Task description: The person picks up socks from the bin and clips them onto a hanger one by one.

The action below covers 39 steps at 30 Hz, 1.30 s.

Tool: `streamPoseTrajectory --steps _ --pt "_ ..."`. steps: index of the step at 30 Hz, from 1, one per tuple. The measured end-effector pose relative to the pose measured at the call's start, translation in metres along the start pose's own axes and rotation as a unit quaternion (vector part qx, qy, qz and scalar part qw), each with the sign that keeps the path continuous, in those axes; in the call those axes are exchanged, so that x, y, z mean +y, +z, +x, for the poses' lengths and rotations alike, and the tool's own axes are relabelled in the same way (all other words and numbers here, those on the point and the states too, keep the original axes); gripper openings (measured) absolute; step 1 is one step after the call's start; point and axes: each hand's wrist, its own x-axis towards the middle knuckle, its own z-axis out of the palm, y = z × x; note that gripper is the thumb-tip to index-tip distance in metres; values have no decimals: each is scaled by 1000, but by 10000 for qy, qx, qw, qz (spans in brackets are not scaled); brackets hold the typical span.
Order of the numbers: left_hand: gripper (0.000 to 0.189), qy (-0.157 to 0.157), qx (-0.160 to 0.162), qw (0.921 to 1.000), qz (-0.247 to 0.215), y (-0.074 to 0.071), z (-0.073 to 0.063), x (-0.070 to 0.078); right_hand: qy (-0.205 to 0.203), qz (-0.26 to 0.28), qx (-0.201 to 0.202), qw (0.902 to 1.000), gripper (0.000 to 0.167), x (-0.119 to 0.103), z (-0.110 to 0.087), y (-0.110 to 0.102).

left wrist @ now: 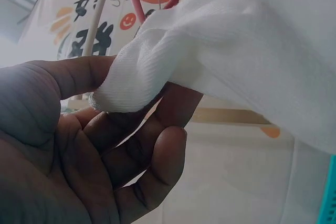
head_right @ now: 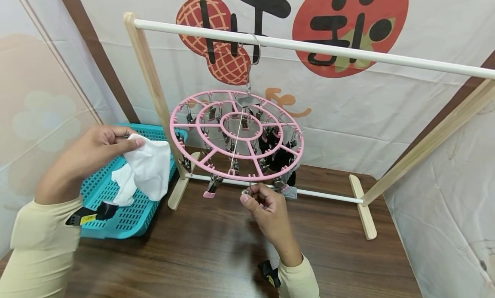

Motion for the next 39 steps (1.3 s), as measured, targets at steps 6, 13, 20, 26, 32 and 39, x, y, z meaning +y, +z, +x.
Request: streamPoseTrajectory --steps 6,13,20,26,32,39 --pt "26 61 28 9999 132 3 -6 4 -56 -208 40 9998 4 0 2 2" --pt "23 318 10 9993 219 8 -11 5 -1 -304 75 9995 14 2 2 4" --pt "21 396 -195 9990 -30 15 -17 8 190 -219 83 9995 10 4 1 7" --pt "20 337 -306 9986 -269 22 -19 12 103 -346 161 9992 12 5 1 7" --pt "17 400 -450 9970 -480 28 -23 13 58 -278 134 9995 5 4 1 8" --pt "11 912 -651 9881 -1049 41 -30 12 -43 -265 41 9996 7 4 2 8"
